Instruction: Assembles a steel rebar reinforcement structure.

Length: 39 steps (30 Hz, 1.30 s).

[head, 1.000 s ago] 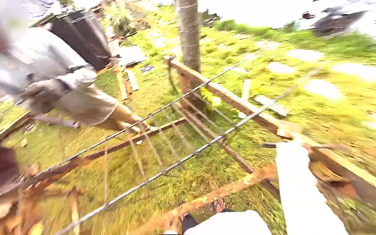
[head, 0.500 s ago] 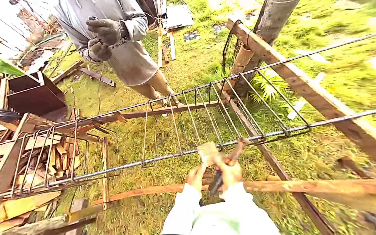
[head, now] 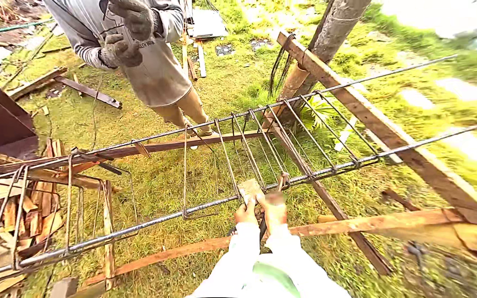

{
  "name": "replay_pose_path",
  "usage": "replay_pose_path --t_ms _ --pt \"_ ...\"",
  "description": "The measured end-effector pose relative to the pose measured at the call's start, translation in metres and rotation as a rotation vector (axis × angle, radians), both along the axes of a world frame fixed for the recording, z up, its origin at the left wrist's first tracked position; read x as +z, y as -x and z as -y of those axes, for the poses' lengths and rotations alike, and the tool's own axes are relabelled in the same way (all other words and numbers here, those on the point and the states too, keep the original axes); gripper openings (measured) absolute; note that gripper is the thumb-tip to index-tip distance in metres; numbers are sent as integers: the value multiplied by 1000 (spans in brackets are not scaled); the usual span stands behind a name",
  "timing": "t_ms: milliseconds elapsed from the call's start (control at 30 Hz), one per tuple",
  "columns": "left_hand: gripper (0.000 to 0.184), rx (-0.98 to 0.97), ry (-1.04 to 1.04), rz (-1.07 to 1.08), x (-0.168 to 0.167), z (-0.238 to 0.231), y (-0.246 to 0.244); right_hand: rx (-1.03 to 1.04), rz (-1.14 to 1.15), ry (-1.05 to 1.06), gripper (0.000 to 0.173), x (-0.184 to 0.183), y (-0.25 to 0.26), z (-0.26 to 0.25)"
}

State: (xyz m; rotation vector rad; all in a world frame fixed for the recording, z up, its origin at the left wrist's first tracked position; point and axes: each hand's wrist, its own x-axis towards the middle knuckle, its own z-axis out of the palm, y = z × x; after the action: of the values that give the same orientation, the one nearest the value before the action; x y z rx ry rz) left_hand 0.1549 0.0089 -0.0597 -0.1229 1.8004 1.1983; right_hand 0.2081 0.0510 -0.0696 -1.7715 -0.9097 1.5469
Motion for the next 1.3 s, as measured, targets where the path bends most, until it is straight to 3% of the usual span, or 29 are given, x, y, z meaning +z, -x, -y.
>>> replay_pose_path --t_ms 200,400,867,1300 --pt "40 22 99 -30 -4 -4 -2 6 2 30 46 3 -1 1" --pt "50 129 119 77 -15 -7 -5 63 -5 84 44 3 -4 0" --pt "41 271 32 117 -14 -7 -9 116 -21 94 41 3 -7 -4" --pt "37 265 -51 225 -16 0 -2 64 -72 97 39 1 -4 -1"
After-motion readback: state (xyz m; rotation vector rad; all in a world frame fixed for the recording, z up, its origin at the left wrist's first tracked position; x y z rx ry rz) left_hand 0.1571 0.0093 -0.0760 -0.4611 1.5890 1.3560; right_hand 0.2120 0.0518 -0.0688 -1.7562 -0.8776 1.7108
